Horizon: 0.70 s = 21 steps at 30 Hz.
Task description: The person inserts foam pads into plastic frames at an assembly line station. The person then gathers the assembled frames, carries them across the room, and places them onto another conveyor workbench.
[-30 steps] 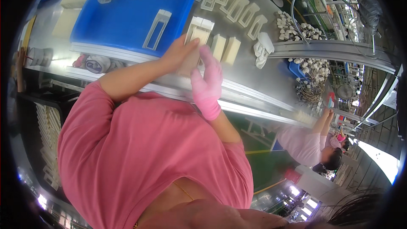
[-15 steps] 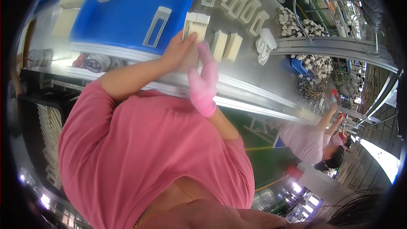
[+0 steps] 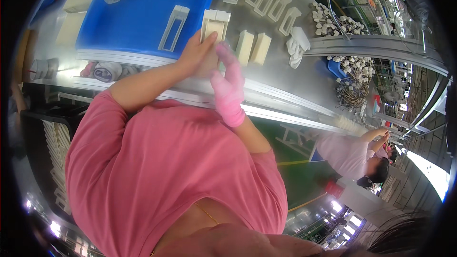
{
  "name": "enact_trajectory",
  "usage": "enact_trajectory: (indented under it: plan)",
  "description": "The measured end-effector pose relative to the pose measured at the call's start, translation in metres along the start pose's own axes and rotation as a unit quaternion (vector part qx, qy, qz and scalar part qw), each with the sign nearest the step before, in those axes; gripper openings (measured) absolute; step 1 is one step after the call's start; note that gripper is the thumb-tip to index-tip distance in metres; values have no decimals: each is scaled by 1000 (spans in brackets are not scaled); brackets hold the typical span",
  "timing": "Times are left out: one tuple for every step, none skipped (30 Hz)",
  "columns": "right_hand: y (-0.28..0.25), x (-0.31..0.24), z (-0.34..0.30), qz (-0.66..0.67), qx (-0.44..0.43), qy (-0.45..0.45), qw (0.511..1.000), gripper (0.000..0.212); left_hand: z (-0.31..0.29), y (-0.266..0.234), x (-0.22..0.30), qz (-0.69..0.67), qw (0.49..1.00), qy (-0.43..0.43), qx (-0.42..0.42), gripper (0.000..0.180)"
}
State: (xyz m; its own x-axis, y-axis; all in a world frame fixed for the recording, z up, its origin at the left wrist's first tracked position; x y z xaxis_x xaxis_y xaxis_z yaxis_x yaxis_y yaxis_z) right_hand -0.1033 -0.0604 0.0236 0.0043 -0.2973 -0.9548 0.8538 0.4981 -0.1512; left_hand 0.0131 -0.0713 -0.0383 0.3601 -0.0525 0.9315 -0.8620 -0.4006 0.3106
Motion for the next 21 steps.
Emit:
enact_trajectory:
  plan:
    - [-4, -1, 1, 0, 1, -1, 1000, 45, 1, 0, 1, -11, 1000, -7, -1, 36]
    - [-8, 1, 3, 56, -10, 40, 998, 45, 1, -1, 3, -10, 1000, -6, -2, 36]
    - [-13, 1, 4, 112, -19, 81, 990, 45, -1, 3, 4, -61, 995, -61, -48, 34]
    - [-17, -5, 7, 113, -19, 80, 990, 45, -4, 6, 3, -110, 983, -115, -91, 32]
    - [-25, -18, 11, 132, 34, 54, 989, 45, -6, 6, 3, -109, 983, -115, -94, 32]
    - [-34, -26, 13, 150, 87, 27, 985, 46, -10, 8, 5, -84, 982, -93, -144, 31]
    - [-41, -29, 16, 156, 105, -27, 982, 46, -14, 10, 6, -60, 976, -71, -195, 29]
    - [-48, -34, 17, 155, 111, -30, 981, 46, -21, 11, 12, -33, 972, -57, -224, 29]
    - [-52, -46, 18, 104, 73, -90, 988, 45, -25, 11, 13, -31, 971, -56, -230, 29]
    - [-52, -57, 19, 52, 35, -149, 987, 44, -29, 12, 15, -14, 964, -25, -266, 31]
    - [-51, -61, 19, 28, 34, -154, 987, 42, -31, 13, 18, 2, 954, 7, -301, 32]
    - [-53, -67, 21, 26, 37, -157, 987, 42, -32, 12, 19, 27, 947, 13, -320, 34]
    - [-52, -74, 23, -45, -13, -172, 984, 42, -31, 12, 18, 28, 946, 15, -322, 34]
    - [-49, -78, 24, -115, -64, -185, 974, 43, -32, 13, 17, 24, 942, 15, -336, 34]
    - [-49, -73, 24, -154, -63, -226, 960, 44, -34, 14, 17, 20, 937, 14, -348, 35]
    - [-47, -74, 22, -155, -61, -227, 960, 44, -35, 15, 20, 87, 938, 49, -331, 35]
    - [-44, -75, 20, -185, -60, -224, 955, 44, -35, 16, 18, 87, 938, 50, -333, 35]
    - [-41, -75, 19, -215, -60, -221, 949, 43, -36, 16, 14, 77, 936, 36, -342, 34]
    - [-41, -75, 18, -217, -57, -221, 949, 43, -36, 17, 12, 66, 933, 23, -352, 33]
    - [-42, -72, 17, -223, -47, -222, 948, 42, -37, 17, 14, 67, 932, 23, -355, 33]
    - [-42, -69, 17, -230, -38, -223, 947, 42, -38, 15, 15, 72, 936, -11, -345, 32]
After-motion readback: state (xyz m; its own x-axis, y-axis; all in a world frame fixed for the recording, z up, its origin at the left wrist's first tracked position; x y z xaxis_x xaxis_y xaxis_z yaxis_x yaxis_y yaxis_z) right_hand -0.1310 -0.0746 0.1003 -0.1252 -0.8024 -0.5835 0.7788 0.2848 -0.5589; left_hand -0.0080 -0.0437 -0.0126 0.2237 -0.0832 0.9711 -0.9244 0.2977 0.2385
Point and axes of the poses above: each hand's wrist, its own z-axis towards the middle knuckle, its own y-axis out of the palm, x = y × z, the point moved 4 cm from there along z, towards the middle knuckle, and after that the axes turned 6 degrees about z, right-handed, at the moved point
